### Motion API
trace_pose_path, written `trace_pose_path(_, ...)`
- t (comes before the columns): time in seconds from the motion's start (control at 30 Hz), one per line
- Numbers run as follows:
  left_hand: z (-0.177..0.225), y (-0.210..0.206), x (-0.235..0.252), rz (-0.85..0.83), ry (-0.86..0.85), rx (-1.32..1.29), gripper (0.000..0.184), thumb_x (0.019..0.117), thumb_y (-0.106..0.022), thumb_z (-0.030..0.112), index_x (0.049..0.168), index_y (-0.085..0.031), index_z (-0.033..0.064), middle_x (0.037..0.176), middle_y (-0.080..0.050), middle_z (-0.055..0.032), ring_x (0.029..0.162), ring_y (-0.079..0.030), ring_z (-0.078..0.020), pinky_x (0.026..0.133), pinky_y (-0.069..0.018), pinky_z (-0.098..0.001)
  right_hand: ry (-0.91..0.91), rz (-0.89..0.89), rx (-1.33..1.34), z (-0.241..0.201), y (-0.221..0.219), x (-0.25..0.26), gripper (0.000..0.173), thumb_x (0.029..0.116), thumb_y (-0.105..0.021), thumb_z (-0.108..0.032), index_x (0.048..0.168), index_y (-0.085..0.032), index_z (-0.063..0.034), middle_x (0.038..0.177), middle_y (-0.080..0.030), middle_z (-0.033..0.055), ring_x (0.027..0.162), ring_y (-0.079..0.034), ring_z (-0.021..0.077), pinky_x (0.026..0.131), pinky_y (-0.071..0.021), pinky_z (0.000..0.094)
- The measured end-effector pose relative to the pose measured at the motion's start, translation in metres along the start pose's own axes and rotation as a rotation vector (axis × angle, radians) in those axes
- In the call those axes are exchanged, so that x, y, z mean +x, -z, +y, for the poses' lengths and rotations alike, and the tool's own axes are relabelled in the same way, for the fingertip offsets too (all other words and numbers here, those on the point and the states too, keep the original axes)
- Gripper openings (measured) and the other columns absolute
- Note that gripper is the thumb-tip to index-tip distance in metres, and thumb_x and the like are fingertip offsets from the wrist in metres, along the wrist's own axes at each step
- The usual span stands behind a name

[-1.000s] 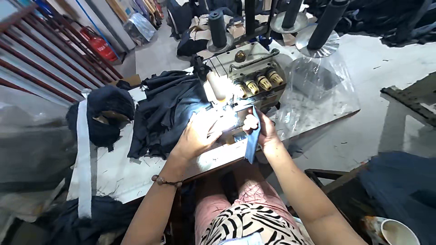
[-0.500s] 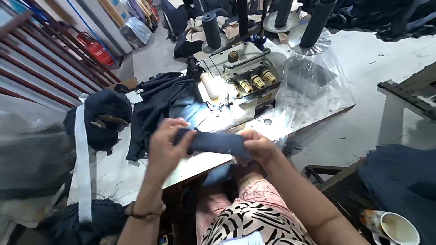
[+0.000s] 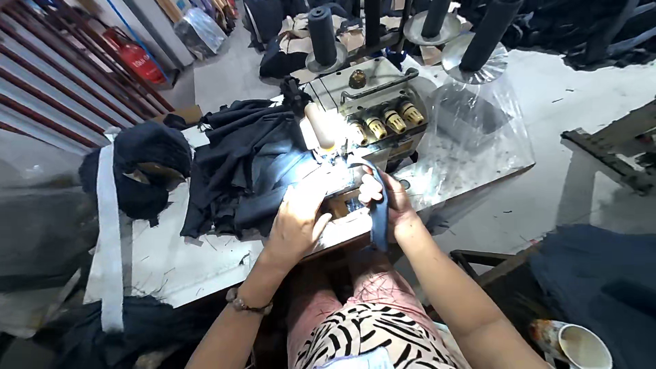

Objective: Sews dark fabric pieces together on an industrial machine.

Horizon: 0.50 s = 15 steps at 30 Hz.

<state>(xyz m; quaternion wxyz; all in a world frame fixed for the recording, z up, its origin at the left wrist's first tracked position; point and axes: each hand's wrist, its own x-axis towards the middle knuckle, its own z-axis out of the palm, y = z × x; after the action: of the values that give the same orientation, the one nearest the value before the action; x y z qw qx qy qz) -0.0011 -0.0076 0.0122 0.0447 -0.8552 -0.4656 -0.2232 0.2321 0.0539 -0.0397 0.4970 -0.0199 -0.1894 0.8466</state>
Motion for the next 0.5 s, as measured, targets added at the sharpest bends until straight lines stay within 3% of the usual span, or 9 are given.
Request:
trace_pose_path(0.1, 0.0, 0.006, 0.008, -0.019, 0.032, -0.039, 0.047, 0.0979, -0.061, 0.03, 0.139, -0.062, 0.0065, 0.143, -0.061, -0.0104, 0.135, -0.055, -0.028, 0.115, -0.0405, -0.0476, 0.05, 0.059, 0.007, 0.005, -0.002, 0.008, 0.031, 0.1076, -0.04, -0.025, 0.11, -0.068, -0.0115, 0.072, -0.063, -0.0027, 0.057, -0.06, 0.0043, 0.059, -0.0551, 0.0181)
trace_pose_path(0.3, -0.022, 0.013, 0.031, -0.089, 0.008, -0.124, 0.047, 0.1033, -0.052, 0.033, 0.14, -0.06, 0.0037, 0.143, -0.06, -0.014, 0.138, -0.052, -0.0281, 0.119, -0.0371, -0.045, 0.066, 0.171, -0.064, 0.01, -0.012, 0.006, 0.041, 0.1105, -0.03, -0.03, 0.096, -0.065, -0.015, 0.065, -0.058, -0.0044, 0.056, -0.059, 0.0037, 0.057, -0.0545, 0.0181)
trace_pose_path(0.37, -0.028, 0.014, 0.035, -0.095, 0.012, -0.104, 0.049, 0.1066, -0.046, 0.038, 0.142, -0.06, 0.0068, 0.143, -0.06, -0.0122, 0.138, -0.052, -0.0288, 0.118, -0.0361, -0.0492, 0.035, 0.167, -0.252, 0.015, -0.015, 0.001, 0.042, 0.1112, -0.026, -0.03, 0.092, -0.061, -0.0173, 0.062, -0.054, -0.0066, 0.053, -0.055, 0.0024, 0.055, -0.0521, 0.0173)
trace_pose_path(0.43, -0.018, 0.019, 0.031, -0.124, 0.12, -0.175, 0.057, 0.1076, -0.038, 0.047, 0.143, -0.06, 0.009, 0.15, -0.055, -0.0116, 0.147, -0.043, -0.0321, 0.122, -0.0244, -0.0606, -0.029, 0.152, -0.55, 0.021, -0.028, -0.006, 0.035, 0.1072, -0.029, -0.024, 0.089, -0.058, -0.0164, 0.059, -0.057, -0.0055, 0.053, -0.057, 0.0042, 0.057, -0.0534, 0.0204)
trace_pose_path(0.47, -0.006, 0.024, 0.028, -0.081, 0.192, -0.274, 0.06, 0.1053, -0.04, 0.052, 0.134, -0.066, 0.007, 0.146, -0.059, -0.0126, 0.144, -0.046, -0.0313, 0.122, -0.0254, -0.06, -0.064, 0.1, -0.675, 0.024, -0.036, -0.009, 0.028, 0.1019, -0.037, -0.02, 0.088, -0.06, -0.0143, 0.061, -0.062, -0.004, 0.055, -0.06, 0.0053, 0.058, -0.0544, 0.0222)
trace_pose_path(0.5, 0.009, 0.029, 0.024, 0.0, 0.243, -0.359, 0.059, 0.1009, -0.048, 0.055, 0.115, -0.074, 0.0035, 0.131, -0.066, -0.0144, 0.131, -0.057, -0.029, 0.116, -0.037, -0.0557, -0.111, 0.001, -0.75, 0.027, -0.041, -0.012, 0.021, 0.0971, -0.046, -0.02, 0.087, -0.063, -0.0137, 0.065, -0.066, -0.0043, 0.057, -0.063, 0.0047, 0.058, -0.0548, 0.0222)
